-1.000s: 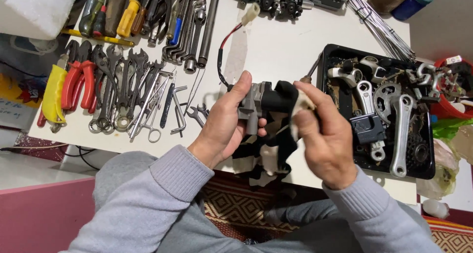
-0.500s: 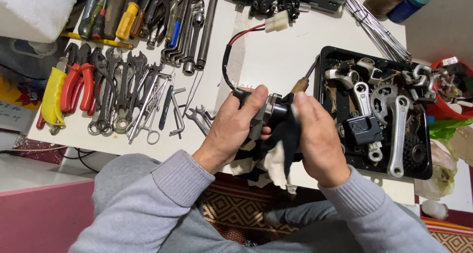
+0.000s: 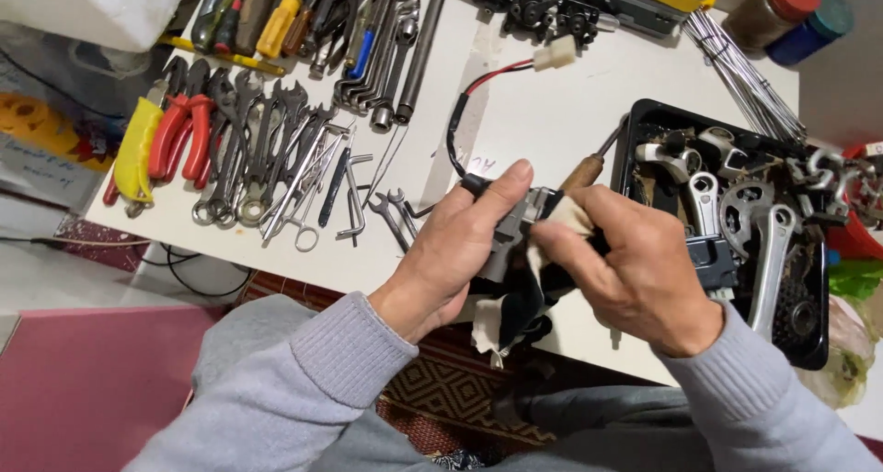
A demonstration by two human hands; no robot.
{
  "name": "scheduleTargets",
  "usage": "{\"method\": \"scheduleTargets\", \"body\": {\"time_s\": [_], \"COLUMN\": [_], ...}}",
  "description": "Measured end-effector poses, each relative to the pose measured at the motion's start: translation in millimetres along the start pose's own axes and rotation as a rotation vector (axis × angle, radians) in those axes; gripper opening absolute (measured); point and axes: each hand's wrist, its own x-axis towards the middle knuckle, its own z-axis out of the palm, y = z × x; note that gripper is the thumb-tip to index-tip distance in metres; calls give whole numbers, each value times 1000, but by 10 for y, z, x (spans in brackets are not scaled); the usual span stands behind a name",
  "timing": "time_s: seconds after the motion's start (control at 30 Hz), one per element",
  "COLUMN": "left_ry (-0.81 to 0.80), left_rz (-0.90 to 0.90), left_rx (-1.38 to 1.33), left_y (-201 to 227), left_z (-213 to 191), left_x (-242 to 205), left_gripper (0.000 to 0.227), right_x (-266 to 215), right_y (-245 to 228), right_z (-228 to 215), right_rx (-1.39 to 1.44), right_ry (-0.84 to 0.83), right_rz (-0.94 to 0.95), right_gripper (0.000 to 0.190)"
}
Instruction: The person uses a screwdriver to adjust a small black electrical component, then wipes it thoroughly with a cloth. The person places the cleaned component on the table among other parts.
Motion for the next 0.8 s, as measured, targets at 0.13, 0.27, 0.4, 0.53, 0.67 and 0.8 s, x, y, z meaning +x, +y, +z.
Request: {"method": "scheduleTargets", "body": {"time_s": [0.13, 0.27, 0.4, 0.53, 0.67, 0.8], "left_ry": [29, -42, -96, 13, -27, -100], "left_rz": [-61, 164, 227, 39, -43, -41], "left_rx": [27, 340, 291, -13, -114, -109], "left_y": [276, 237, 261, 335, 279, 223], "left_z": [73, -4, 31, 206, 196, 123], "left_x": [-175, -133, -102, -54, 10, -7], "left_gripper": [51, 45, 52, 43, 45, 49], "right_x": [41, 28, -72, -124, -196, -269], "right_y": [-23, 7, 71, 50, 27, 82], "right_z": [-112, -68, -68, -71, -32, 59], "right_rx": [264, 871, 671, 412, 37, 76], "right_ry": [-207, -210, -31, 90, 268, 247], "right_rz": [421, 649, 412, 234, -32, 102], "right_gripper": [43, 45, 26, 44, 41, 41]}}
